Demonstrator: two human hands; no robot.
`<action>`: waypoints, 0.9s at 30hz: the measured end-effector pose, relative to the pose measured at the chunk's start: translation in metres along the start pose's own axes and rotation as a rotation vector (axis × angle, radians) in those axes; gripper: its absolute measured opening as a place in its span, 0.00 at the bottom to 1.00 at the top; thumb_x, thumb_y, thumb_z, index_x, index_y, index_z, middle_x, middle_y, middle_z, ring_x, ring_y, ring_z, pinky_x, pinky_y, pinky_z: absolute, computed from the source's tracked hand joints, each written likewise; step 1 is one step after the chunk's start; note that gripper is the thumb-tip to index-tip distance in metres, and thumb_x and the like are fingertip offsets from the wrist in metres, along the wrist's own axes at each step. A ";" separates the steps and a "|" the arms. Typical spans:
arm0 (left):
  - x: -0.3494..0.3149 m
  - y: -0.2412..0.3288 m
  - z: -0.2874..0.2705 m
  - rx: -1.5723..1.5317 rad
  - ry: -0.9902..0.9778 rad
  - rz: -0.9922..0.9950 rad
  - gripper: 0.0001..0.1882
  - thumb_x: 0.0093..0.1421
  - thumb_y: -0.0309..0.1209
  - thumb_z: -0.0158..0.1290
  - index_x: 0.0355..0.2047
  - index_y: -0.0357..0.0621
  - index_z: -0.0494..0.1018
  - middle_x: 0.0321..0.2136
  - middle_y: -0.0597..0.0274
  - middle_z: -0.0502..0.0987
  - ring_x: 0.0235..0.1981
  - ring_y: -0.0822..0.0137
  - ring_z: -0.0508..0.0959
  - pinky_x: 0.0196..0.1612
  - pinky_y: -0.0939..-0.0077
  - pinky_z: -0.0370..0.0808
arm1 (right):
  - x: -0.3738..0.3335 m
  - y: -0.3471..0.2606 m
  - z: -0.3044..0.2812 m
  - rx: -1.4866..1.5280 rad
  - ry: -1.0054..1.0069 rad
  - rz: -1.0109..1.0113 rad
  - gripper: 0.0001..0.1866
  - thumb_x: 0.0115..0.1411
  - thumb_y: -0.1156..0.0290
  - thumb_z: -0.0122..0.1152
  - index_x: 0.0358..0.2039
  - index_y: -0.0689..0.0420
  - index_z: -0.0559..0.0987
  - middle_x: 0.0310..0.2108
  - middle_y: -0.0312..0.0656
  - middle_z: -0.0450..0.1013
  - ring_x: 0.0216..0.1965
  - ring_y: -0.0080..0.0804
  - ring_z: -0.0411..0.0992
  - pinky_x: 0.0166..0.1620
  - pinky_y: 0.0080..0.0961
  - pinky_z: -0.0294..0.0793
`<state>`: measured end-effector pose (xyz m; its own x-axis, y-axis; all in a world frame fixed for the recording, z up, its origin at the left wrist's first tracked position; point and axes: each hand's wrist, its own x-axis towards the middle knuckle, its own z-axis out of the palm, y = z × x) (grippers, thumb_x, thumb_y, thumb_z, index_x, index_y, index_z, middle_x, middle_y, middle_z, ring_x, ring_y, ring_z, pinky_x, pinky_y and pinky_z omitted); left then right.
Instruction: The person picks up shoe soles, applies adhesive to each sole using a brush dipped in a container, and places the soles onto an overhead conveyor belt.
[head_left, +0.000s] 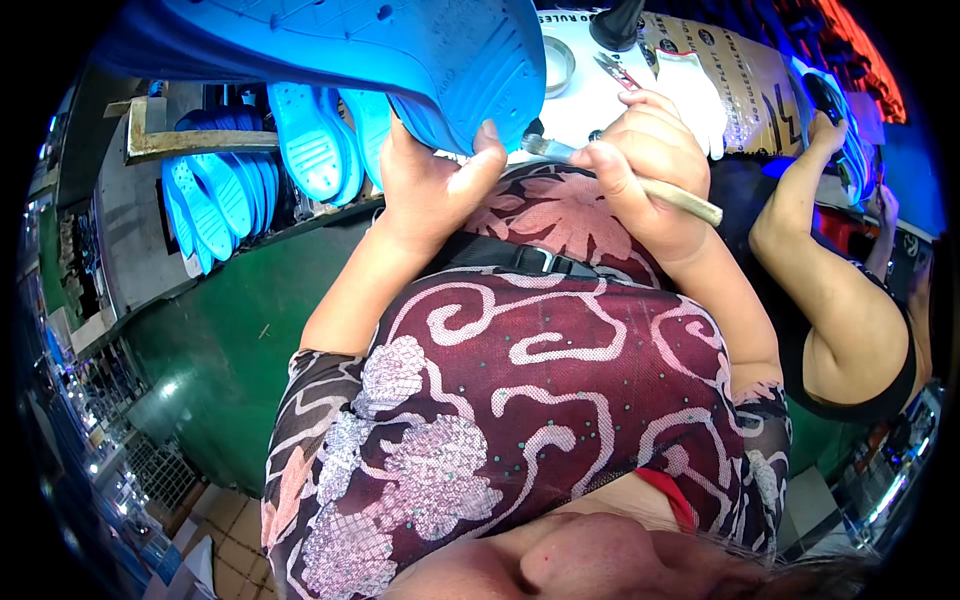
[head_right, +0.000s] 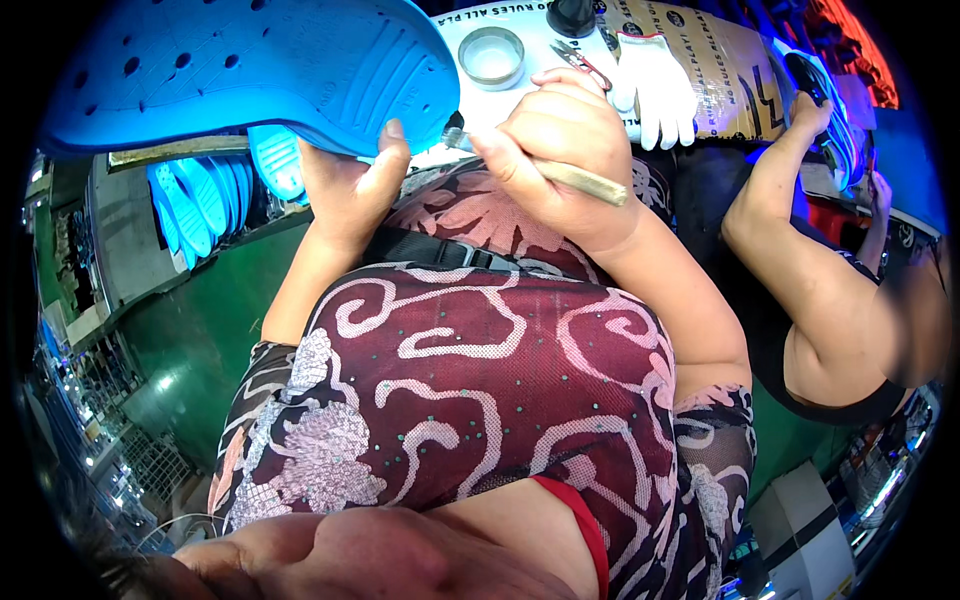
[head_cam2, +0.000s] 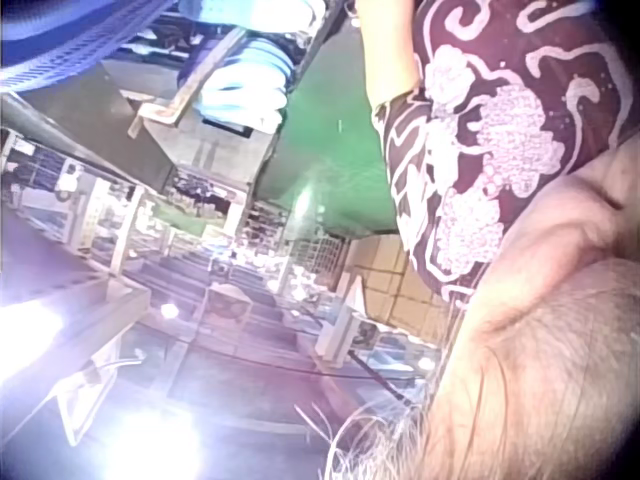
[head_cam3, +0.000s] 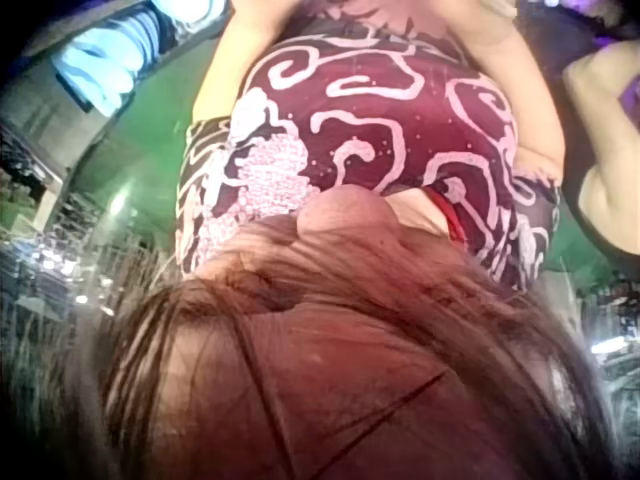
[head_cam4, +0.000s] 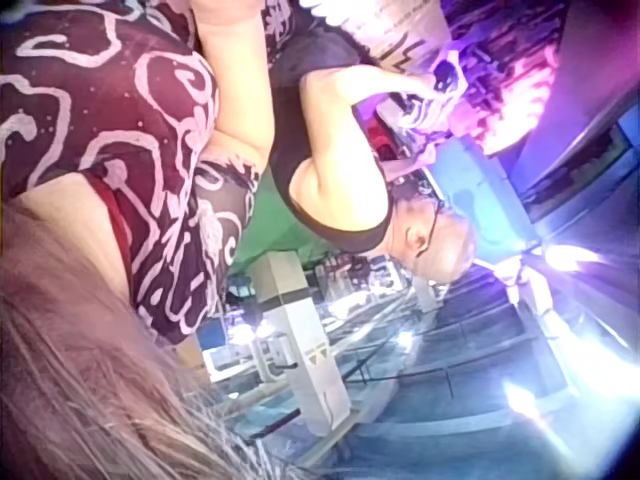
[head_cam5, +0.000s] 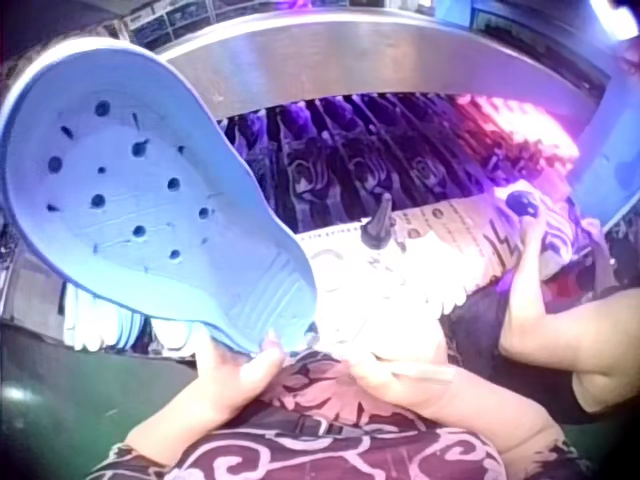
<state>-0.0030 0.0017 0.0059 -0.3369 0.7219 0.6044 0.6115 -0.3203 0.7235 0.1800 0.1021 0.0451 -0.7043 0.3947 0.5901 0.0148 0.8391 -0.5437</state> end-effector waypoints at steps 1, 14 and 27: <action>-0.001 -0.001 0.000 -0.006 0.014 -0.004 0.31 0.43 0.21 0.55 0.48 0.31 0.57 0.30 0.51 0.76 0.28 0.62 0.79 0.33 0.74 0.75 | -0.002 0.001 -0.001 0.000 -0.002 -0.001 0.10 0.52 0.71 0.58 0.16 0.57 0.75 0.16 0.36 0.70 0.21 0.33 0.68 0.42 0.33 0.66; 0.003 -0.001 0.003 0.018 -0.014 0.081 0.24 0.43 0.21 0.56 0.43 0.32 0.62 0.28 0.54 0.76 0.26 0.65 0.78 0.30 0.77 0.74 | -0.002 0.006 -0.003 -0.009 0.043 -0.027 0.09 0.53 0.71 0.57 0.17 0.56 0.77 0.15 0.37 0.70 0.21 0.32 0.69 0.42 0.31 0.66; 0.024 0.038 -0.044 -0.571 -0.049 -0.396 0.31 0.51 0.21 0.48 0.56 0.30 0.53 0.50 0.46 0.65 0.51 0.53 0.69 0.54 0.59 0.65 | -0.072 0.030 -0.055 0.150 0.533 0.423 0.16 0.59 0.71 0.47 0.17 0.63 0.76 0.16 0.39 0.71 0.20 0.30 0.68 0.45 0.29 0.67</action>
<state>-0.0192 -0.0195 0.0625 -0.4155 0.8737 0.2531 -0.0275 -0.2902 0.9566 0.2698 0.1192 0.0195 -0.2142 0.8384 0.5012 0.0859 0.5273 -0.8453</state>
